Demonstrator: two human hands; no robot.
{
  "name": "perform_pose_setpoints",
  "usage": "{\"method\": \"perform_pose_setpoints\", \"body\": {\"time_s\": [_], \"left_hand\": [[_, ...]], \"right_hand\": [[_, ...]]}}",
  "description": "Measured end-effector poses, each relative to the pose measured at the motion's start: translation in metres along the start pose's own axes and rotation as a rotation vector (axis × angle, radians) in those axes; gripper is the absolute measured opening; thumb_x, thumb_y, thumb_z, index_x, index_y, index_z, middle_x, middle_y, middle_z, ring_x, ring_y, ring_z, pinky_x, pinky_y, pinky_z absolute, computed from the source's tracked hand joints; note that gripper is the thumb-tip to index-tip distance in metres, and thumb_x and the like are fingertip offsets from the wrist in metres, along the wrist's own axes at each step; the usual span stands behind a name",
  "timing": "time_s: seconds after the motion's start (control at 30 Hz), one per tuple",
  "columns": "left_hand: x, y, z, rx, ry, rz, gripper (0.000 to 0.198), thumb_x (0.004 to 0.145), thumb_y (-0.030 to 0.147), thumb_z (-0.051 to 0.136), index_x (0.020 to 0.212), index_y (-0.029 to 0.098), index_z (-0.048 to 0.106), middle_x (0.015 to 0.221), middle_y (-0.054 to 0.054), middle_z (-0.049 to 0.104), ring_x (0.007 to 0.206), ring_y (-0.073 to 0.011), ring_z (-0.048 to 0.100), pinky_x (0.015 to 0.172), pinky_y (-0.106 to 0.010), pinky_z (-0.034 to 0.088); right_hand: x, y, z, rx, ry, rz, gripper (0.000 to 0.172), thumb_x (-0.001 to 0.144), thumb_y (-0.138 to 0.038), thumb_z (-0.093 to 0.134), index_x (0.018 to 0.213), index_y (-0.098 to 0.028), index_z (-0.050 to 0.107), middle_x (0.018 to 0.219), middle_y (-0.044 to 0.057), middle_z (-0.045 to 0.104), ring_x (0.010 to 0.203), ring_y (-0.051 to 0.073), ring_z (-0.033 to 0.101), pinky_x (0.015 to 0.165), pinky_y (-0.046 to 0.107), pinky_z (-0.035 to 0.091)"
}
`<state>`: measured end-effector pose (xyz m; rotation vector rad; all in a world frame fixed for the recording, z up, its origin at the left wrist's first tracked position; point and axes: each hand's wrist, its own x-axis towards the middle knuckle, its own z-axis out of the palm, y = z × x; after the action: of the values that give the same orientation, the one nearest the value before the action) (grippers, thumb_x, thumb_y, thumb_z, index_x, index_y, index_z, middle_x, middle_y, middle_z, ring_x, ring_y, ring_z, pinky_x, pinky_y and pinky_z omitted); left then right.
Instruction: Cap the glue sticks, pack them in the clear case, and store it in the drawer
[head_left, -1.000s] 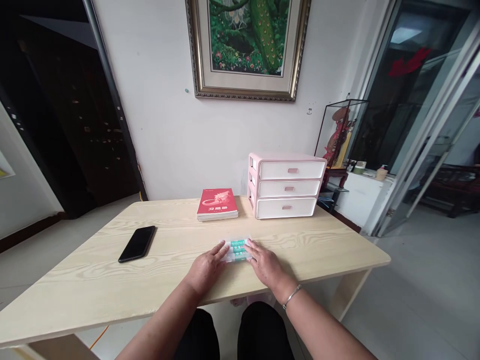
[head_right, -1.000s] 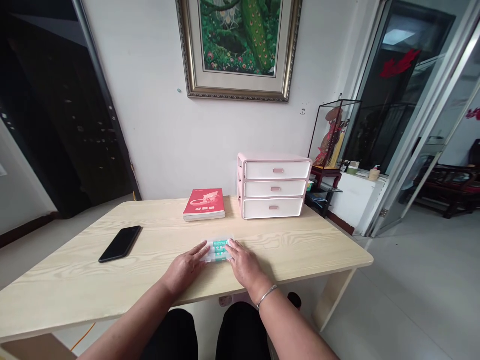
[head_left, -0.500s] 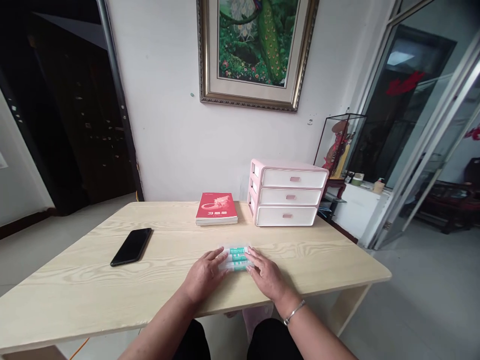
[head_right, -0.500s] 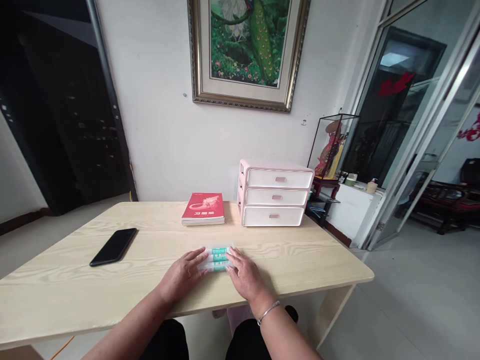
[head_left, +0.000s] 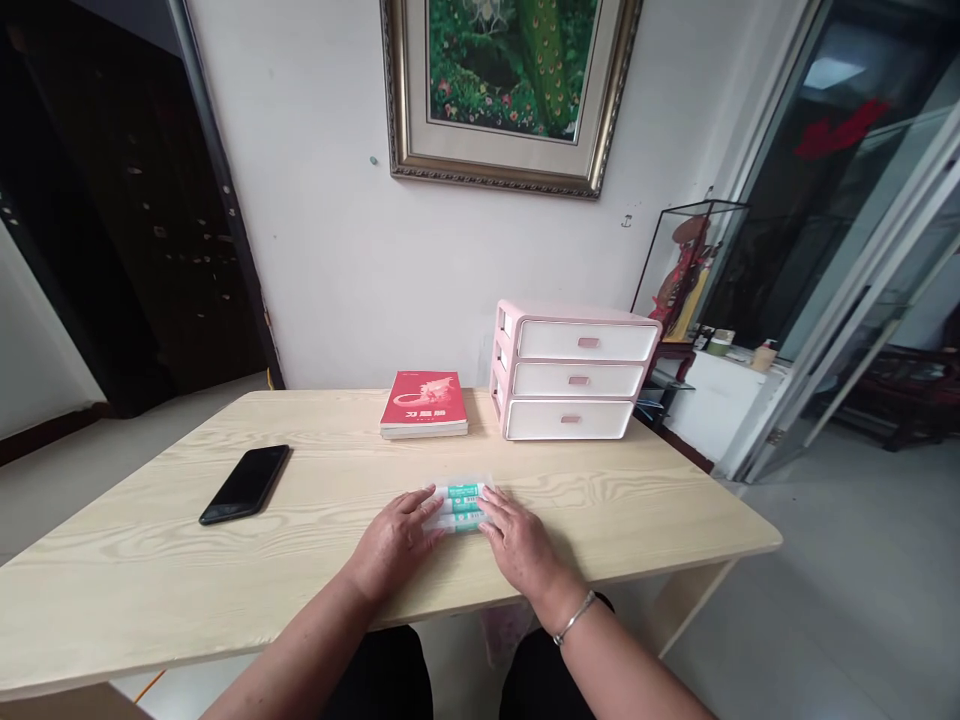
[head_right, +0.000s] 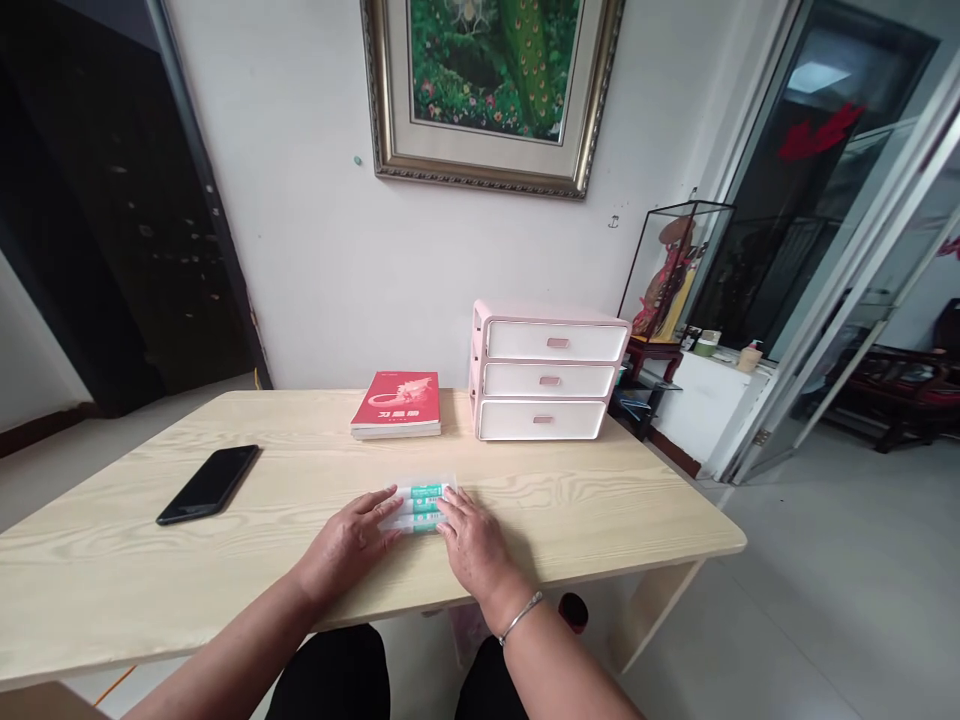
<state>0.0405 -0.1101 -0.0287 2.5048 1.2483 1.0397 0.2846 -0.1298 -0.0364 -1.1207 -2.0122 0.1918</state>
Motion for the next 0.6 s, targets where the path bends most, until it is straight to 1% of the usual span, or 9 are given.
{"method": "perform_pose_setpoints", "body": {"time_s": [0.17, 0.23, 0.27, 0.3, 0.37, 0.43, 0.47, 0.53, 0.6], "left_hand": [[0.0, 0.004, -0.004, 0.083, 0.009, 0.035, 0.046, 0.087, 0.048, 0.06, 0.129, 0.028, 0.064, 0.138, -0.008, 0.059, 0.132, -0.0323, 0.048, 0.111, -0.051, 0.041], [0.001, 0.005, -0.006, 0.073, 0.005, 0.052, 0.047, 0.085, 0.049, 0.062, 0.128, 0.028, 0.064, 0.138, -0.008, 0.058, 0.133, -0.0324, 0.047, 0.111, -0.05, 0.042], [0.002, 0.005, -0.007, 0.066, 0.002, 0.057, 0.047, 0.084, 0.049, 0.063, 0.127, 0.028, 0.064, 0.139, -0.009, 0.057, 0.133, -0.0327, 0.046, 0.11, -0.05, 0.043], [0.003, 0.004, -0.007, 0.061, -0.004, 0.057, 0.047, 0.084, 0.048, 0.064, 0.125, 0.027, 0.064, 0.14, -0.009, 0.055, 0.134, -0.033, 0.046, 0.11, -0.049, 0.043], [0.009, 0.002, -0.007, 0.059, -0.018, 0.038, 0.046, 0.082, 0.046, 0.065, 0.122, 0.025, 0.065, 0.143, -0.011, 0.052, 0.135, -0.0339, 0.044, 0.11, -0.049, 0.042], [0.017, 0.001, -0.007, 0.058, -0.071, 0.011, 0.052, 0.079, 0.042, 0.067, 0.127, 0.022, 0.062, 0.147, -0.013, 0.047, 0.137, -0.0348, 0.042, 0.111, -0.05, 0.04], [0.022, 0.0, -0.007, 0.054, -0.116, -0.001, 0.058, 0.077, 0.04, 0.068, 0.132, 0.021, 0.059, 0.148, -0.015, 0.045, 0.137, -0.035, 0.041, 0.112, -0.049, 0.039], [0.031, 0.001, -0.008, 0.044, -0.217, -0.017, 0.07, 0.074, 0.037, 0.069, 0.14, 0.018, 0.053, 0.149, -0.016, 0.044, 0.138, -0.0347, 0.04, 0.112, -0.048, 0.038], [0.039, 0.002, -0.008, 0.038, -0.283, -0.029, 0.075, 0.071, 0.033, 0.069, 0.142, 0.019, 0.05, 0.147, -0.015, 0.046, 0.137, -0.0342, 0.041, 0.112, -0.047, 0.038]], "right_hand": [[-0.001, -0.009, -0.006, 0.04, 0.035, 0.007, 0.043, 0.087, -0.017, 0.057, 0.128, -0.026, 0.065, 0.139, 0.007, 0.058, 0.129, 0.026, 0.053, 0.113, 0.047, 0.04], [-0.003, -0.008, -0.007, 0.088, 0.077, 0.024, 0.039, 0.088, -0.022, 0.057, 0.126, -0.026, 0.066, 0.135, 0.008, 0.061, 0.126, 0.026, 0.056, 0.111, 0.046, 0.042], [-0.003, -0.005, -0.007, 0.13, 0.113, 0.06, 0.037, 0.089, -0.026, 0.056, 0.125, -0.026, 0.067, 0.131, 0.008, 0.064, 0.123, 0.026, 0.058, 0.11, 0.045, 0.044], [-0.002, 0.0, -0.007, 0.191, 0.163, 0.12, 0.035, 0.09, -0.03, 0.055, 0.123, -0.025, 0.068, 0.127, 0.009, 0.066, 0.119, 0.026, 0.061, 0.107, 0.044, 0.046], [0.001, 0.015, -0.008, 0.378, 0.303, 0.317, 0.036, 0.089, -0.039, 0.055, 0.117, -0.021, 0.069, 0.118, 0.012, 0.07, 0.112, 0.028, 0.065, 0.101, 0.044, 0.051], [0.008, 0.035, -0.014, 0.554, 0.433, 0.515, 0.042, 0.085, -0.048, 0.058, 0.112, -0.017, 0.068, 0.112, 0.015, 0.071, 0.107, 0.03, 0.067, 0.091, 0.043, 0.056], [0.012, 0.045, -0.019, 0.61, 0.48, 0.585, 0.046, 0.083, -0.051, 0.058, 0.111, -0.016, 0.067, 0.11, 0.017, 0.071, 0.106, 0.031, 0.067, 0.086, 0.043, 0.058], [0.023, 0.066, -0.031, 0.654, 0.534, 0.663, 0.052, 0.08, -0.057, 0.057, 0.11, -0.015, 0.065, 0.107, 0.018, 0.071, 0.104, 0.032, 0.068, 0.076, 0.042, 0.061], [0.035, 0.085, -0.043, 0.686, 0.565, 0.715, 0.054, 0.08, -0.06, 0.055, 0.109, -0.015, 0.063, 0.106, 0.019, 0.071, 0.101, 0.031, 0.069, 0.071, 0.04, 0.062]]}}
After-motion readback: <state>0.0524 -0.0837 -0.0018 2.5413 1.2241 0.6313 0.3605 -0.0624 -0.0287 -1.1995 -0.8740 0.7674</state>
